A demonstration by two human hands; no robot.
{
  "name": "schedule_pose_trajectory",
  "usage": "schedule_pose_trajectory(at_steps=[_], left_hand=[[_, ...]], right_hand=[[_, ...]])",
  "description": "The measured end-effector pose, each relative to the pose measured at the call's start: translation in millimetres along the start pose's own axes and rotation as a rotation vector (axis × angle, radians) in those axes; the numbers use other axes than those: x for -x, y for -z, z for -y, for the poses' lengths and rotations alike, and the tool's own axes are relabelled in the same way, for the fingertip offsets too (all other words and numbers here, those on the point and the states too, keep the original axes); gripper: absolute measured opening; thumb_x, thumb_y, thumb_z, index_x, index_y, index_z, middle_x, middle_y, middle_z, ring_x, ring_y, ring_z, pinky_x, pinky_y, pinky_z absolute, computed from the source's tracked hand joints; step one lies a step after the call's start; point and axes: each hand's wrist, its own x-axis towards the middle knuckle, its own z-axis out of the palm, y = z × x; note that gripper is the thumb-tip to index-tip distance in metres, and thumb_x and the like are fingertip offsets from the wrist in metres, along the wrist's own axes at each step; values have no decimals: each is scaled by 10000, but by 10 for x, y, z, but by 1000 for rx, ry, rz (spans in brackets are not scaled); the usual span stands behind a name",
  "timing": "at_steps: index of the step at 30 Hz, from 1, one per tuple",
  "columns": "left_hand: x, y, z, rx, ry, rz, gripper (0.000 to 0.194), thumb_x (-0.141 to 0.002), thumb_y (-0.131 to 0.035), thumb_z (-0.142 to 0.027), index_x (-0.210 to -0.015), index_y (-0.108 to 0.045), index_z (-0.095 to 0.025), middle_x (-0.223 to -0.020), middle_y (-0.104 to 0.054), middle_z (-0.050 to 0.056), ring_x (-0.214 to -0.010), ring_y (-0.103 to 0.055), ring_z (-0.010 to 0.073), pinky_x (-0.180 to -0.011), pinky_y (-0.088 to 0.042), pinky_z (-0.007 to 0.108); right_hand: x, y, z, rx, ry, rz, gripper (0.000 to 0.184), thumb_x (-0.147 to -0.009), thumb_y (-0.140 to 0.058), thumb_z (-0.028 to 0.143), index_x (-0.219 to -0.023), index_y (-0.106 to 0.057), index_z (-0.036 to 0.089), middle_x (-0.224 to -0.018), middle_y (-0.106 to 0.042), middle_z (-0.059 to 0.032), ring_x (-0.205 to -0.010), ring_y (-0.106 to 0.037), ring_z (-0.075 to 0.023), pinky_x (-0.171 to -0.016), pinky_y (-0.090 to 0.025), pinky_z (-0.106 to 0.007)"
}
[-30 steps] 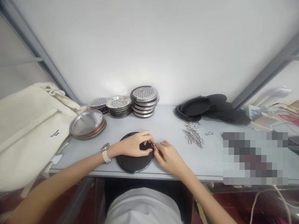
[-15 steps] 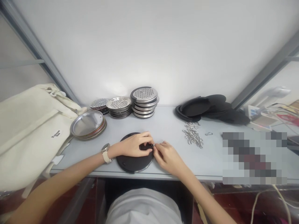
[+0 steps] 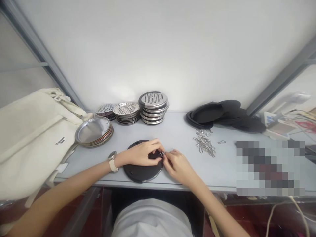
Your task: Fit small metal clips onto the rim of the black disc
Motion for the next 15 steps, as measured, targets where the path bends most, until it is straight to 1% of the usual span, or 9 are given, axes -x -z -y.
schedule_pose_trajectory(at_steps=[6,15], left_hand=[[-11,-24,61,89,13,-7,222,-790,-586,-245,-998,-578,-169,-968,-531,41,-767,-559,120,-712,-456,239],[-19,-24,74,77,23,-18,221,-779,-606,-263,-978,-609,-169,-958,-551,40,-824,-557,135,-764,-456,248]], right_hand=[[1,-10,-5,-2,-9,14,322,-947,-349,224,-665,-500,198,-588,-532,-12,-598,-497,-164,-611,-382,-289],[-3,1,-2,-10,-40,30,346,-943,-352,240,-615,-456,203,-556,-476,0,-581,-474,-161,-604,-372,-284]])
